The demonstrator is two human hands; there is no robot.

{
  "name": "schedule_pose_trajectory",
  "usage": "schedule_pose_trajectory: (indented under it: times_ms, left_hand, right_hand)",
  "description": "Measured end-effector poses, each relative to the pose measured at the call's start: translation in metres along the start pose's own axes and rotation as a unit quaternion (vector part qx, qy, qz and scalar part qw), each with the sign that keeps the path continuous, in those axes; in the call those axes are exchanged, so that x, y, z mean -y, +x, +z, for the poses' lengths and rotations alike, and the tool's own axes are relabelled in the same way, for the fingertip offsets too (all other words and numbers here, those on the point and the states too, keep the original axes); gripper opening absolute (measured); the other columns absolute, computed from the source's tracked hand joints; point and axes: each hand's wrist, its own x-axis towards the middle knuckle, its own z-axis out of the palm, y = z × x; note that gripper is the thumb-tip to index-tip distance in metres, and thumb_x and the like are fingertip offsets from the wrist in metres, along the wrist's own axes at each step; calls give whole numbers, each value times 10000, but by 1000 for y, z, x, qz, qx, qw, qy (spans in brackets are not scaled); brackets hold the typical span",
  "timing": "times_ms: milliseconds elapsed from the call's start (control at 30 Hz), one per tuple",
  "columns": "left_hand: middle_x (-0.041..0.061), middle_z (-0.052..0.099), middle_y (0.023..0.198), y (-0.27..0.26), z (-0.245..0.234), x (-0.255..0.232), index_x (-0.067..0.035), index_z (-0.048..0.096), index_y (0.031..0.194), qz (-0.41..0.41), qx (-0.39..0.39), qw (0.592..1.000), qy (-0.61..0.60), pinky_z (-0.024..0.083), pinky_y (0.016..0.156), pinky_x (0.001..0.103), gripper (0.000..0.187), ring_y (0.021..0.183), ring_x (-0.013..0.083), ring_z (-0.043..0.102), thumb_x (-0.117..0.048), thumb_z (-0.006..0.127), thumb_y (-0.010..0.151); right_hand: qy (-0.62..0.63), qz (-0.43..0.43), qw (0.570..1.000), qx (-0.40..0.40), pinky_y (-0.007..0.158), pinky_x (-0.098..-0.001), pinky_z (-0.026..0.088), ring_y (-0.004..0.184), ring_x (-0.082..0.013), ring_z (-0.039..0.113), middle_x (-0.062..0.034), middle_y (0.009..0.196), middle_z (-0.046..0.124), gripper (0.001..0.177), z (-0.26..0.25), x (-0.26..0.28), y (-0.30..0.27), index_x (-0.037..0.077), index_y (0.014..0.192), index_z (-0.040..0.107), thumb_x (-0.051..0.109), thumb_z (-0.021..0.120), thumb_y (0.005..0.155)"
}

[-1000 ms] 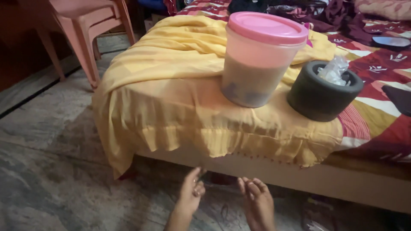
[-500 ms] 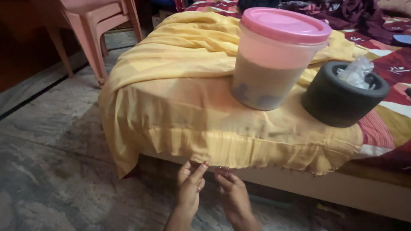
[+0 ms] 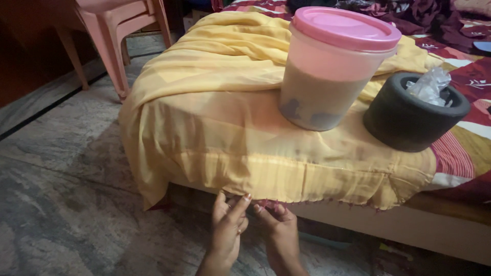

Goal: The recorder is sewing a decorative fringed border or tassels onto the edge of a yellow fabric cloth.

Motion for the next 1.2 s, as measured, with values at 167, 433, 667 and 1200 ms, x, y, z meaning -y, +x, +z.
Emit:
schedule_pose_trajectory:
  times_ms: [167, 433, 667, 1200]
  left_hand:
    - [-8, 642, 869, -3, 3, -6, -87, 548, 1199, 0, -1, 1000, 6, 249, 412, 193, 357, 498, -8, 375, -125, 725, 891]
    - [43, 701, 880, 1, 5, -11, -87, 528, 1151, -36, 12, 999, 5, 250, 373, 185, 342, 508, 3, 467, -105, 727, 874]
    - [83, 704, 858, 2, 7, -9, -86, 542, 1186, -32, 3, 999, 40, 288, 389, 191, 385, 527, 30, 524, -105, 748, 862]
    - [23, 693, 882, -8, 10, -9, -83, 547, 1218, 12, 15, 999, 39, 238, 391, 179, 394, 559, -6, 506, -62, 726, 867]
  right_hand:
    - [-7, -5, 1000, 2, 748, -284, 543, 833, -134, 698, -73, 941, 782, 143, 12, 10, -4, 10, 1002, 769, -2, 728, 865]
    - [41, 8, 999, -29, 729, -273, 523, 819, -136, 683, -69, 923, 760, 127, 3, -1, 2, 16, 969, 731, -37, 728, 853]
    - [41, 6, 999, -31, 771, -266, 525, 851, -132, 685, -64, 933, 760, 136, 5, 2, -4, 12, 963, 725, -37, 729, 837]
    - [-88, -69, 993, -50, 825, -276, 505, 866, -120, 669, -56, 924, 764, 93, 17, 20, -18, 1, 936, 761, 0, 752, 844]
